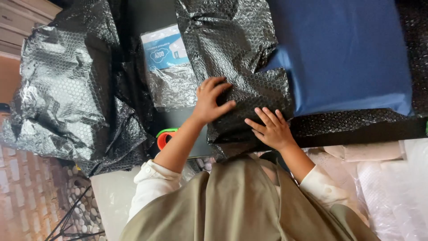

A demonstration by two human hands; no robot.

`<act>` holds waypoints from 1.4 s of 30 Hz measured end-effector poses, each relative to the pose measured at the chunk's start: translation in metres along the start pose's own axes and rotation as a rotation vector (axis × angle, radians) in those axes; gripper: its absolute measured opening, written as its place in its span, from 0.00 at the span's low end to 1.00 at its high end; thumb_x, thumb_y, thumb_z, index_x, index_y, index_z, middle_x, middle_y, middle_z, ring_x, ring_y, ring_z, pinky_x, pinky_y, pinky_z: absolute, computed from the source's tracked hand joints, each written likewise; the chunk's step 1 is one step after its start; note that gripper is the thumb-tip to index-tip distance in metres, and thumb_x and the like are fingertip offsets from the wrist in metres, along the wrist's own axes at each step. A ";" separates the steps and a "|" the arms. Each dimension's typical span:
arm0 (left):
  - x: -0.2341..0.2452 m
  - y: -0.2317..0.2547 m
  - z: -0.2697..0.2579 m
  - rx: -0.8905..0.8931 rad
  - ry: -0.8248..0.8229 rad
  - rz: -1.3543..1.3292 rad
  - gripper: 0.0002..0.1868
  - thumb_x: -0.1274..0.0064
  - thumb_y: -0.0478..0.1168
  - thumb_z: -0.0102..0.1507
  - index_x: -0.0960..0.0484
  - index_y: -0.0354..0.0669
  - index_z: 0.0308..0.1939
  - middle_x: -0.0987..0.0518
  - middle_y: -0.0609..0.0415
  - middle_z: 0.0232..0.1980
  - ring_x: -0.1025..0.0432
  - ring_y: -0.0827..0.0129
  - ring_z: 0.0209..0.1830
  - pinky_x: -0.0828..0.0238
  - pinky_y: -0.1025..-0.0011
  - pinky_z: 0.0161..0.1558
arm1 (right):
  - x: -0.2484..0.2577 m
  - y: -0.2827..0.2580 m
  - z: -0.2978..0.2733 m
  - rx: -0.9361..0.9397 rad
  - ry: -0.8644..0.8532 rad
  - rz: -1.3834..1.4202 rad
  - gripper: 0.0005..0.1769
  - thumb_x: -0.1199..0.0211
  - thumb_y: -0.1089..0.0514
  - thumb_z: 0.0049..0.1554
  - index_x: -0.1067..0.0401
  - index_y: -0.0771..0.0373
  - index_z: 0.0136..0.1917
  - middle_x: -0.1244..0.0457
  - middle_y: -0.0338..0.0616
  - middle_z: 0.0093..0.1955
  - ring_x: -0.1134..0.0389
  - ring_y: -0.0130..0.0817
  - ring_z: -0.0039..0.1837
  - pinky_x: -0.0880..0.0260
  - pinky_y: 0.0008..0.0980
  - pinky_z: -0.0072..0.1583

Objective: The person wraps a blue tote bag in black bubble wrap on a table. They fold the bubble wrap around the bag, then use a tape dispenser to apply clear tape to seal the package.

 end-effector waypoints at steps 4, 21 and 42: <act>0.020 -0.088 0.033 0.117 0.353 -0.212 0.18 0.35 0.54 0.62 0.16 0.57 0.53 0.25 0.55 0.57 0.29 0.53 0.61 0.35 0.56 0.61 | -0.007 0.013 -0.004 -0.029 0.059 -0.052 0.40 0.37 0.39 0.53 0.44 0.18 0.77 0.46 0.37 0.81 0.46 0.39 0.81 0.61 0.50 0.81; -0.012 -0.288 0.192 0.750 0.135 0.160 0.12 0.45 0.67 0.59 0.14 0.82 0.42 0.16 0.68 0.40 0.21 0.62 0.48 0.24 0.58 0.54 | 0.002 0.023 -0.006 -0.002 -0.019 0.093 0.48 0.35 0.52 0.48 0.44 0.22 0.78 0.48 0.36 0.83 0.45 0.32 0.80 0.61 0.44 0.83; -0.025 -0.343 0.165 0.956 0.706 -0.480 0.13 0.38 0.29 0.57 0.14 0.46 0.44 0.25 0.59 0.28 0.26 0.71 0.31 0.26 0.67 0.40 | 0.013 0.048 0.010 0.072 -0.116 0.220 0.43 0.42 0.58 0.56 0.45 0.27 0.80 0.48 0.32 0.83 0.46 0.29 0.80 0.57 0.35 0.80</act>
Point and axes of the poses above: each hand's wrist, its own z-axis towards the middle knuckle, its own x-axis out of the back of the hand, y = z × x, the point moved 7 cm from there along z, towards the middle knuckle
